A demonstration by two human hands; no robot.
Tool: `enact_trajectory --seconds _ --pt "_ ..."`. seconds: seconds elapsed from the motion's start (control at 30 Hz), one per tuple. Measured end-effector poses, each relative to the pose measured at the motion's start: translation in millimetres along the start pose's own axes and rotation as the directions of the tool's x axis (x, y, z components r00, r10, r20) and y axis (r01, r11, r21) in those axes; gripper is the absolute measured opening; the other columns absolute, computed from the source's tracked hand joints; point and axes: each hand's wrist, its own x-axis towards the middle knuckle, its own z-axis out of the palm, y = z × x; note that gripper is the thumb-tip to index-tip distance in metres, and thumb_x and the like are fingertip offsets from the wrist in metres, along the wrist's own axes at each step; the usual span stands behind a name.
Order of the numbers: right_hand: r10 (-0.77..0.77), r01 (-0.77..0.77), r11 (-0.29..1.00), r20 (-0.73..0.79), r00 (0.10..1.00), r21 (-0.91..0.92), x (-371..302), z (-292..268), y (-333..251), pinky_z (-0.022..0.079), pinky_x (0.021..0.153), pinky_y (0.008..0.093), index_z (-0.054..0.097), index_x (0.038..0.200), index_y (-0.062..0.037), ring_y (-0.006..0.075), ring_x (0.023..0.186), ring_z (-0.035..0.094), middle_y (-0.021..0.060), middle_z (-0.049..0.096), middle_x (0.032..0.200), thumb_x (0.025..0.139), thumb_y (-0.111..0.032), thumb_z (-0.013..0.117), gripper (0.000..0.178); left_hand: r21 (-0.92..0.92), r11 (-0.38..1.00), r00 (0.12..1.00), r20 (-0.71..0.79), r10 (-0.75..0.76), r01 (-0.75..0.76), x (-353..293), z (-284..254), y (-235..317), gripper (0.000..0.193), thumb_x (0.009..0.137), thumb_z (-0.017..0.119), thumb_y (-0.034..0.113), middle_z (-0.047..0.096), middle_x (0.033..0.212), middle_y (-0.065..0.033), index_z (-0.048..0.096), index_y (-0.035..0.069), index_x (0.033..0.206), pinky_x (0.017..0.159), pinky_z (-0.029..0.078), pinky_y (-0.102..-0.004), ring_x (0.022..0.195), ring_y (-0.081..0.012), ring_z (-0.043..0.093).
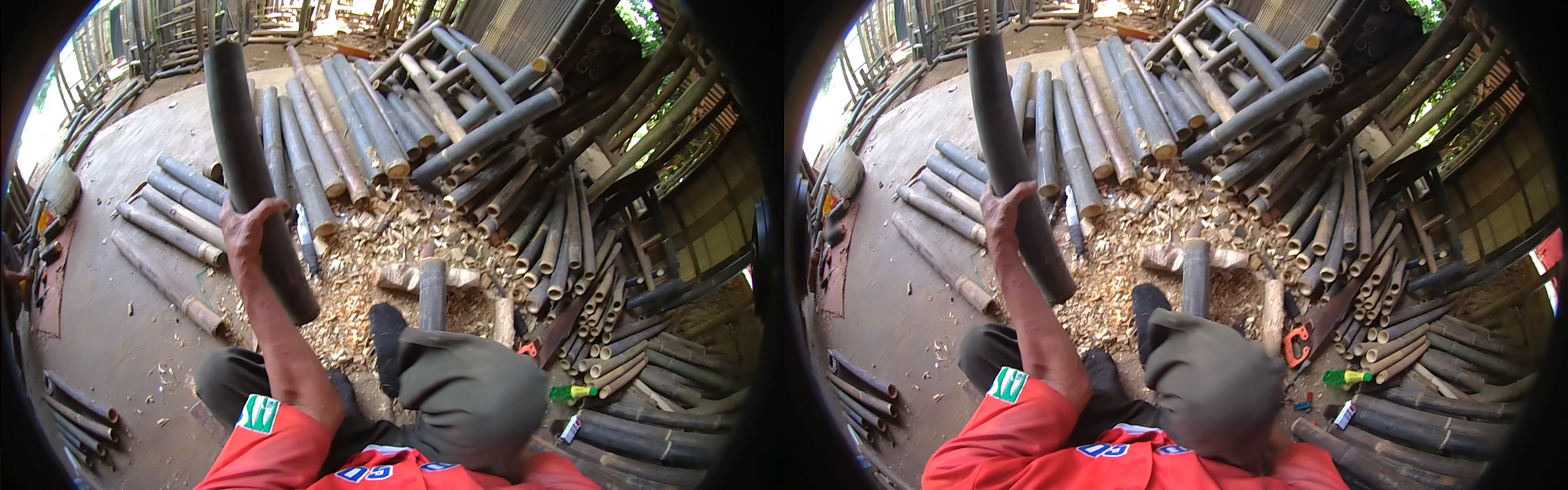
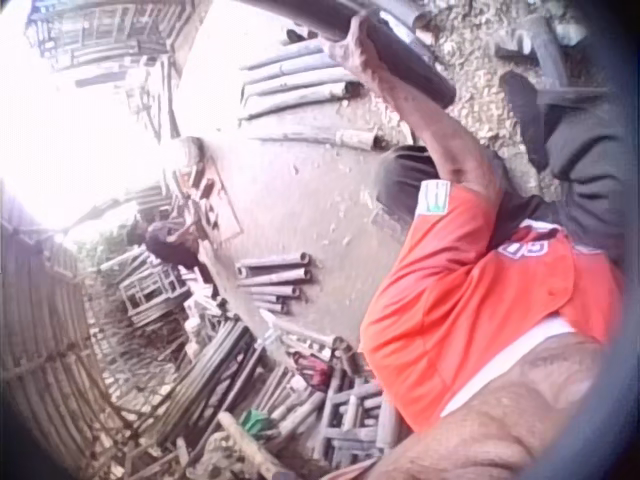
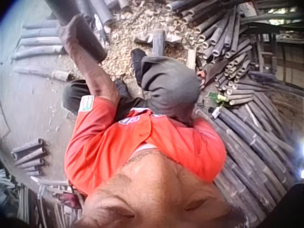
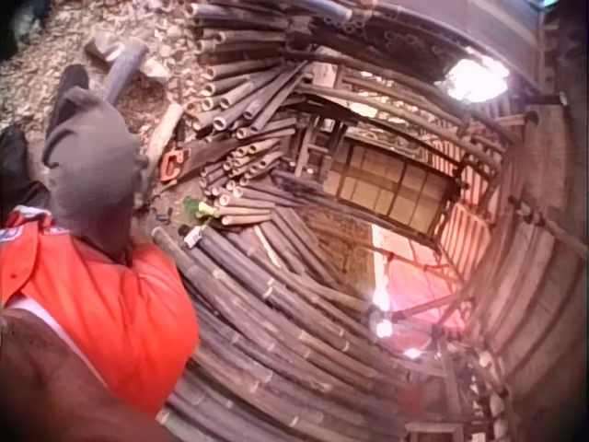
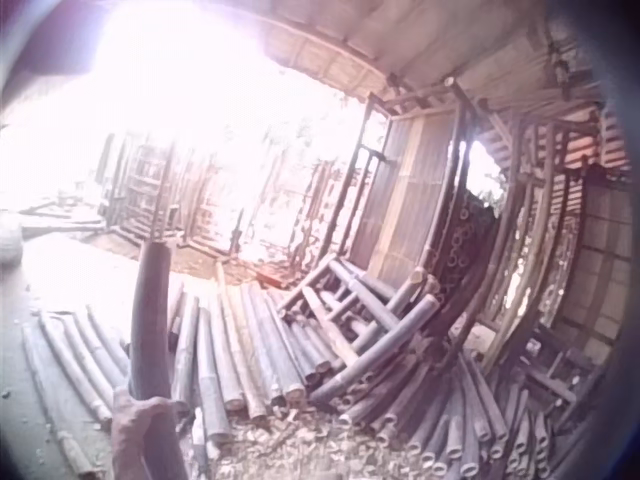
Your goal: The person carves a hole and a notch into bamboo segments using a knife and a cleaver, then fits another bamboo segment into the hole to create a joint.
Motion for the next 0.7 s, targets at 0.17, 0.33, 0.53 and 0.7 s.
enact_trajectory --seconds 0.17,0.33,0.53,0.7 --pt "-0.043 0.058 0.879 -0.042 0.998 0.474 49 -54 -28 0.058 0.089 0.0482 0.059 0.132 0.0067 0.0365 0.101 0.070 0.0215 0.069 0.118 0.076 -0.038 0.086 0.077 -0.026 0.994 0.995 0.003 -0.102 0.102 -14 7 -18 0.059 0.069 0.092 0.021 0.074 0.093 -0.0101 0.068 0.000 0.118 0.068 0.059 -0.0365 0.074 -0.0203 0.070" --pt "-0.335 0.111 0.362 0.018 0.942 0.926 130 -237 -172 0.063 0.067 0.0395 0.062 0.124 0.0014 0.0262 0.074 0.074 0.0150 0.073 0.091 0.095 -0.057 0.064 0.065 -0.083 0.972 0.973 0.092 -0.214 0.221 -4 12 -32 0.059 0.070 0.092 0.023 0.074 0.097 -0.0095 0.069 -0.002 0.118 0.072 0.058 -0.0351 0.077 -0.0190 0.070" --pt "-0.502 -0.154 -0.428 -0.092 0.860 0.890 196 -314 -271 0.068 0.073 0.0503 0.070 0.114 0.0001 0.0407 0.091 0.073 0.0230 0.072 0.104 0.102 -0.049 0.059 0.052 -0.044 0.957 0.952 0.128 -0.279 0.286 -5 49 -47 0.061 0.073 0.091 0.033 0.075 0.099 -0.0120 0.072 -0.001 0.119 0.080 0.060 -0.0387 0.085 -0.0253 0.071" --pt "-0.450 -0.236 -0.549 -0.045 0.892 0.802 235 -299 -262 0.071 0.073 0.0505 0.073 0.113 -0.0012 0.0440 0.094 0.073 0.0265 0.071 0.106 0.099 -0.044 0.066 0.045 -0.068 0.953 0.941 0.193 -0.278 0.295 -15 58 -42 0.060 0.074 0.091 0.027 0.074 0.097 -0.0119 0.069 -0.004 0.120 0.072 0.059 -0.0370 0.078 -0.0215 0.071"
